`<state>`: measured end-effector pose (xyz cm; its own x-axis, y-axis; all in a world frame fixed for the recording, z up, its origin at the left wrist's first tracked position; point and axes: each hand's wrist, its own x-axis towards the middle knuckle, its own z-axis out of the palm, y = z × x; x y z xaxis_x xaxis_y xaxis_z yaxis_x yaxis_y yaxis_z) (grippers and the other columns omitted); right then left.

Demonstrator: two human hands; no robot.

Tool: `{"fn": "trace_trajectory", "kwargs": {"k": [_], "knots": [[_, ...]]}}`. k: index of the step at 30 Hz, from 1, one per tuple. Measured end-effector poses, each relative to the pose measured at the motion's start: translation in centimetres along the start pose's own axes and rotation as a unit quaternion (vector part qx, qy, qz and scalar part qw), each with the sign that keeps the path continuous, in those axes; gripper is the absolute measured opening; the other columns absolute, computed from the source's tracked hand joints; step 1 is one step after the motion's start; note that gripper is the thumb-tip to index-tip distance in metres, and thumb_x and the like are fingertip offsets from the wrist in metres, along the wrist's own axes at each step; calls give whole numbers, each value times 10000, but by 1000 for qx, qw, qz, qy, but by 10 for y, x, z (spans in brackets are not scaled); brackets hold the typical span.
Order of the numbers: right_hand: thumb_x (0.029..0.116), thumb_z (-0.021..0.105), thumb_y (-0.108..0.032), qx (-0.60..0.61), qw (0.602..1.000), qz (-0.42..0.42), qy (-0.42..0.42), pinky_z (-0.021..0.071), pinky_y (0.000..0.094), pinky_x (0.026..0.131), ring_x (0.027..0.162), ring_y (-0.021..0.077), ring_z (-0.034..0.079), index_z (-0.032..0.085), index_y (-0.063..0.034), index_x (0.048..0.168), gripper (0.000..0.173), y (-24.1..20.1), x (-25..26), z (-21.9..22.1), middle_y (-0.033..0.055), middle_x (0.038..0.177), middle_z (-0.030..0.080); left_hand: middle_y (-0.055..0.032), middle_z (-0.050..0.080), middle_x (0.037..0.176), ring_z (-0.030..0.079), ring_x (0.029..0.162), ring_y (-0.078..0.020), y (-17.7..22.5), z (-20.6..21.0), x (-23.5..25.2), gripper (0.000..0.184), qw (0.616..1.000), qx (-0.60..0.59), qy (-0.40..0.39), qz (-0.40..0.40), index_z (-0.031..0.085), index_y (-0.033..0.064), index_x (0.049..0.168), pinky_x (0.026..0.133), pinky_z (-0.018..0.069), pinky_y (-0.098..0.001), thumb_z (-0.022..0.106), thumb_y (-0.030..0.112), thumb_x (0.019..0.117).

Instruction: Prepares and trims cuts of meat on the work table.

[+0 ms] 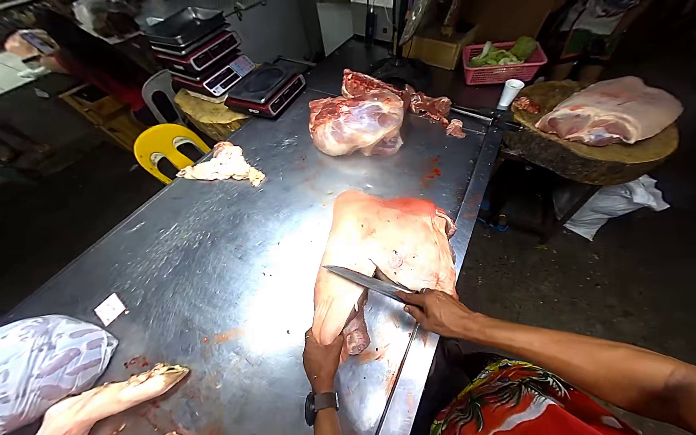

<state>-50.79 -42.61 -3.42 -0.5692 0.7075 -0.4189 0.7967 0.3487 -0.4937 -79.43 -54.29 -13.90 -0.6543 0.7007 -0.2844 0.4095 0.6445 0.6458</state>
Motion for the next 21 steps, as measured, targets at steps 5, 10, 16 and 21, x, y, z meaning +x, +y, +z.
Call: {"fn": "trace_trajectory", "kwargs": {"k": [5, 10, 16, 21], "knots": [[1074, 399, -454, 1, 1000, 3, -2, 512, 570, 968, 1118, 366, 665, 480, -338, 1540, 487, 0, 2, -1, 167, 1182, 708, -247, 700, 1134, 684, 1075, -398, -1, 1, -6, 809, 1000, -1, 4, 3, 552, -2, 1384, 936, 532, -620, 896, 311, 722], [1080, 385, -452, -1, 1000, -5, 0, 513, 547, 965, 1100, 356, 668, 463, -333, 1552, 493, -12, -8, -9, 168, 1160, 709, -255, 692, 1154, 678, 1086, -402, -1, 3, -4, 830, 1000, -7, 2, -6, 534, -4, 1401, 937, 531, -618, 899, 314, 727], [1081, 384, -424, 18, 999, 40, 28, 505, 599, 969, 1115, 379, 675, 495, -281, 1533, 487, 14, 27, -40, 181, 1174, 716, -254, 693, 1146, 680, 1080, -399, -3, 3, -4, 817, 1000, -12, 8, 3, 538, -7, 1394, 936, 532, -617, 897, 295, 725], [1077, 388, -419, -29, 999, -18, -7, 508, 609, 938, 1086, 391, 677, 521, -281, 1508, 471, 13, 35, -54, 186, 1134, 717, -254, 687, 1165, 676, 1090, -397, -6, 6, 3, 811, 1000, -15, 10, -2, 525, -1, 1403, 940, 530, -617, 892, 281, 737]]}}
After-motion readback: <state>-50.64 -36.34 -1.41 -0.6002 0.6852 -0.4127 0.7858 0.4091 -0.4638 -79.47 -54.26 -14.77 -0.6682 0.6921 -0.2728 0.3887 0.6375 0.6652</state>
